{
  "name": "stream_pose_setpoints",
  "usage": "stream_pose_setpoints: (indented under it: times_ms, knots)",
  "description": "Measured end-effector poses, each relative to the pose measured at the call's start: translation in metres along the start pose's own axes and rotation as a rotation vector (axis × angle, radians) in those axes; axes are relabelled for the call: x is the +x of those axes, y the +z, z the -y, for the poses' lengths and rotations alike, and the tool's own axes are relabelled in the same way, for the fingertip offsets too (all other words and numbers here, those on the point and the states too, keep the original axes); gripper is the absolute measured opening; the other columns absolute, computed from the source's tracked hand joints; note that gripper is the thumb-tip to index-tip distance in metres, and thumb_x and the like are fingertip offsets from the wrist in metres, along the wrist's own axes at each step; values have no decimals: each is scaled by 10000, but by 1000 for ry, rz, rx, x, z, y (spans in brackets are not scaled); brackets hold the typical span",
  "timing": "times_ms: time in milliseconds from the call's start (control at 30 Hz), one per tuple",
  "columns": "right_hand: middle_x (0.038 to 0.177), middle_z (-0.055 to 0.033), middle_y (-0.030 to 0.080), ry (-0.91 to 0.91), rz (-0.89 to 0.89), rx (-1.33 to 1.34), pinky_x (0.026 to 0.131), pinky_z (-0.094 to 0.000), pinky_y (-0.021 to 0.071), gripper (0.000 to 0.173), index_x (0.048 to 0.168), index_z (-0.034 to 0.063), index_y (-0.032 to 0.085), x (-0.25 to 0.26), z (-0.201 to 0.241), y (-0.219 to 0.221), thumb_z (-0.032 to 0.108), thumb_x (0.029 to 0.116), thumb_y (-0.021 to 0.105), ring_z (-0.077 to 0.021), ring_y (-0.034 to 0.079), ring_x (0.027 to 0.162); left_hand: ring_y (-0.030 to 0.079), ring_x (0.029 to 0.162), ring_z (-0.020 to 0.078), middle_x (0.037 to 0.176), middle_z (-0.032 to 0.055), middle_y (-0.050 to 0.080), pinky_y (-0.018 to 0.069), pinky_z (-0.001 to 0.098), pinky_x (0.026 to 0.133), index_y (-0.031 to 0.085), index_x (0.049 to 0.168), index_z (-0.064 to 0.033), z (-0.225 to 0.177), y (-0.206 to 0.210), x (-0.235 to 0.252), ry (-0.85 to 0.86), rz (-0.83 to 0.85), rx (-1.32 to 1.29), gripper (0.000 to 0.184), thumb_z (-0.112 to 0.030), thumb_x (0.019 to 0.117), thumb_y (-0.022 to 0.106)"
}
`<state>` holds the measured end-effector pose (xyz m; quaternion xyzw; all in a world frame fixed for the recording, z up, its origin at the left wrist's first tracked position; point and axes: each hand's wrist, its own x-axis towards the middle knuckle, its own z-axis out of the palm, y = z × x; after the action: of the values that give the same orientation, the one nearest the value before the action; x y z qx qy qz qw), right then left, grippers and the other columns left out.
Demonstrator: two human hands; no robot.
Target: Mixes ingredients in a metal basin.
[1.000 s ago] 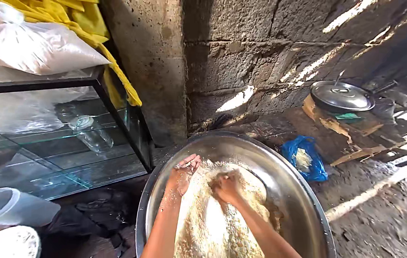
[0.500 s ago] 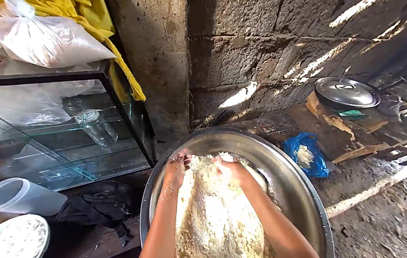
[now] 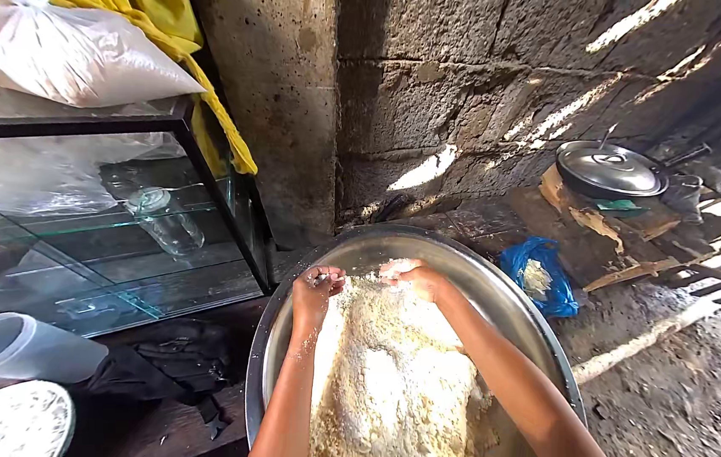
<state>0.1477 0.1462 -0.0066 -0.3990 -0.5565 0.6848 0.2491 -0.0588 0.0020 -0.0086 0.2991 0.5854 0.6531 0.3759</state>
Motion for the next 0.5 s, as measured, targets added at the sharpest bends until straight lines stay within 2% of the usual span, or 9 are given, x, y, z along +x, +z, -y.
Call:
stream_pose_setpoints:
  times_ms: [33,100,133,200,300,333,367,400,500]
  knots:
    - [1051,-122,712,5,-50,-79,784,-290,584,251,1204,-66,635,3,5,3,-94,983,517,-145,687,852,743,797,174,964,131,744,633,309,757,649,1061,66,0,-1,0,2,4,27,97,41,972,621]
    - [859,-54,683,46,-143,-209,506,-191,441,203,1193,2,669,10,12,9,31,1029,552,-44,533,563,737,769,170,918,125,733,635,308,745,630,1060,71,-1,-3,0,-4,-3,9,102,56,959,630]
    - [778,-31,652,60,-165,-269,431,-178,367,202,1191,24,672,13,14,12,108,1051,554,-27,454,480,737,751,178,893,128,729,638,312,731,620,1073,75,-2,-4,1,-17,-12,-17,113,57,962,628]
    - [655,-5,551,89,-203,-375,416,-209,339,313,1117,34,684,20,11,18,303,1081,528,-48,395,435,731,710,178,860,125,708,644,315,699,602,1116,81,-2,-5,2,-32,-25,-14,135,20,996,600]
    - [647,-43,519,170,-195,-645,480,-274,462,596,963,25,612,35,-1,11,541,1092,343,-120,491,475,722,709,150,926,125,698,642,305,696,632,1138,77,1,-7,0,-32,-12,183,172,-39,1040,551]
    - [777,-121,599,189,-159,-794,627,-358,539,655,1018,-18,634,42,-5,4,539,1100,299,-196,599,630,723,712,145,952,125,701,643,303,694,644,1148,62,0,-9,0,-38,13,271,187,-56,1050,536]
    - [993,-239,669,221,-127,-916,861,-498,530,699,1115,-79,653,49,-8,-4,520,1106,292,-326,667,905,718,701,137,956,117,697,640,299,681,650,1160,40,-2,-11,-1,-49,40,357,202,-75,1063,516]
    - [1134,-290,669,240,-109,-1027,985,-577,472,715,1174,-99,648,57,-15,-10,515,1106,288,-400,652,1087,707,691,133,965,112,694,628,300,666,653,1178,18,-4,-13,-1,-65,61,441,222,-101,1076,496]
    - [1290,-300,633,262,-173,-1201,1011,-677,441,618,1253,-60,643,71,-30,12,484,1086,401,-466,598,1232,670,671,142,953,100,685,598,328,651,663,1191,-26,-8,-18,1,-87,41,620,267,-184,1097,470]
